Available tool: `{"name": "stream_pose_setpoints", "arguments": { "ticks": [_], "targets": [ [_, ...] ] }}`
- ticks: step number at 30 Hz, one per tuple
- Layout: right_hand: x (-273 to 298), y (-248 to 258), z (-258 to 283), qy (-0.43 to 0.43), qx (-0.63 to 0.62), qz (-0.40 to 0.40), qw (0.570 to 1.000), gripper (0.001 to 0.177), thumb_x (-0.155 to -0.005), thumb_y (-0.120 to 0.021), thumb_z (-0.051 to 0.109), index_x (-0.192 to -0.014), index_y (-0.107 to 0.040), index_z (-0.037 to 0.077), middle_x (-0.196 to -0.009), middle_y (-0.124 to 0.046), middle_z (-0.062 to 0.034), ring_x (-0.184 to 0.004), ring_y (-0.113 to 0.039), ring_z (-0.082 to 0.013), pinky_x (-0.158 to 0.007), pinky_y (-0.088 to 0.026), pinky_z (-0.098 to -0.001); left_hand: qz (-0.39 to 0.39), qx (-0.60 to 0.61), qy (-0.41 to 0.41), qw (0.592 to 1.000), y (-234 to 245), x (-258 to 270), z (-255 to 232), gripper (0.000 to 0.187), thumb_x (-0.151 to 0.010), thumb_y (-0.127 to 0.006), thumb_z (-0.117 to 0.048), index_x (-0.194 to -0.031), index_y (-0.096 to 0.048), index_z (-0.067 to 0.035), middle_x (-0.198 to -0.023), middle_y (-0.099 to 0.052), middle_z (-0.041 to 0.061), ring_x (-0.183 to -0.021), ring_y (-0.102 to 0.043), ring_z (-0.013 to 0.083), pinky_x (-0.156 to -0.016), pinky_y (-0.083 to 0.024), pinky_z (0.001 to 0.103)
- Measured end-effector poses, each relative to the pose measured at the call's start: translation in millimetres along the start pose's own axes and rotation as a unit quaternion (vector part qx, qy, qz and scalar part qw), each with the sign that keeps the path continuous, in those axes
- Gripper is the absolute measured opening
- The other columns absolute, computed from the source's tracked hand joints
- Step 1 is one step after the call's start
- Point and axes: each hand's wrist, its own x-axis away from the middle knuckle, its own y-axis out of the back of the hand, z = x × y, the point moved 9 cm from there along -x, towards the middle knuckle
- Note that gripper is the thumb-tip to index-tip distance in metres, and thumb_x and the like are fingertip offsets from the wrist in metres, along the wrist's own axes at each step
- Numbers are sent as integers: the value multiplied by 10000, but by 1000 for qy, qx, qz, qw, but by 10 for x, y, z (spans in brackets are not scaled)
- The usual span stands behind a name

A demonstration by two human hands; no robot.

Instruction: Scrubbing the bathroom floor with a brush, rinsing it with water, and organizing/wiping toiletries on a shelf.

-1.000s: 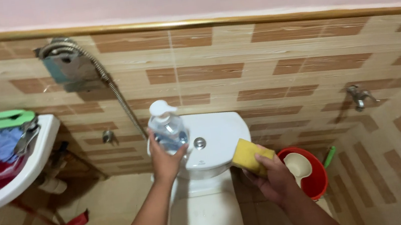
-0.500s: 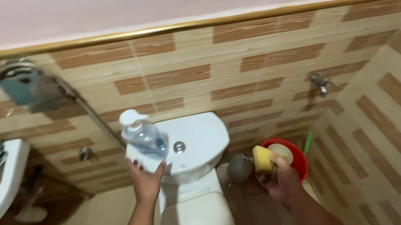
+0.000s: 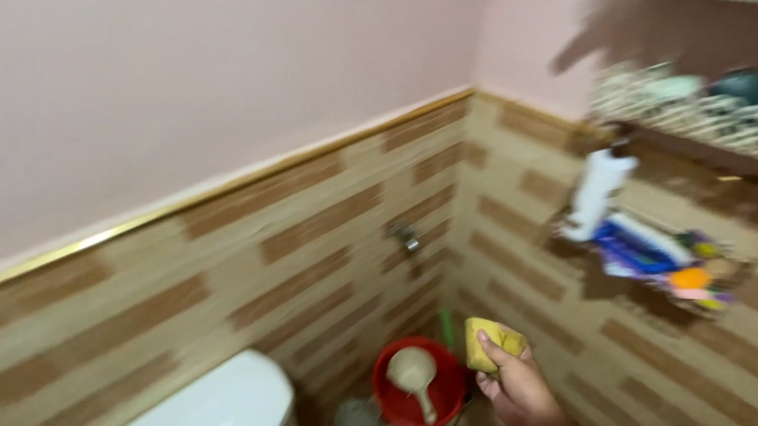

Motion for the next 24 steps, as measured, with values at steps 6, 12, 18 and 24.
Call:
{"name": "stream_pose_setpoints", "arguments": {
  "ticks": [6, 12, 18, 24],
  "targets": [
    [191, 377, 1287, 73, -80, -12, 994, 418, -929, -663, 185, -1325, -537, 220, -1204, -667, -37, -1068, -661, -230, -813, -571, -449, 319, 148, 99, 931, -1513, 1181, -2917, 692, -946, -597, -376, -1533, -415, -56, -1335, -684, 226, -1246, -674, 325, -1092, -494, 439],
    [720, 554, 2322, 136, -132, -31, 981, 512, -944, -565, 155, -1425, -456, 292, -1333, -626, -32, -1191, -635, -279, -961, -538, -592, 490, 175, -36, 853, -3147, 1907, -3954, 627, -933, -626, -362, -1481, -501, -83, -1239, -728, 148, -1088, -688, 223, -970, -526, 389],
    [806, 1129, 2723, 184, -194, 29, 963, 472, -961, -547, 261, -1424, -471, 210, -1398, -610, -72, -1239, -617, -318, -1001, -501, -599, 507, 64, -213, 833, -4417, 2592, -4402, 677, -900, -713, -371, -1445, -500, -31, -1191, -733, 151, -1109, -679, 208, -987, -526, 354],
    [910, 1622, 2949, 197, -210, 30, 957, 578, -952, -479, 481, -1404, -520, 124, -1470, -586, -140, -1331, -568, -339, -1061, -450, -594, 443, -79, -276, 849, -5208, 2986, -4633, 869, -795, -820, -425, -1450, -447, 6, -1350, -604, 207, -1218, -630, 311, -1026, -515, 410]
  ]
}}
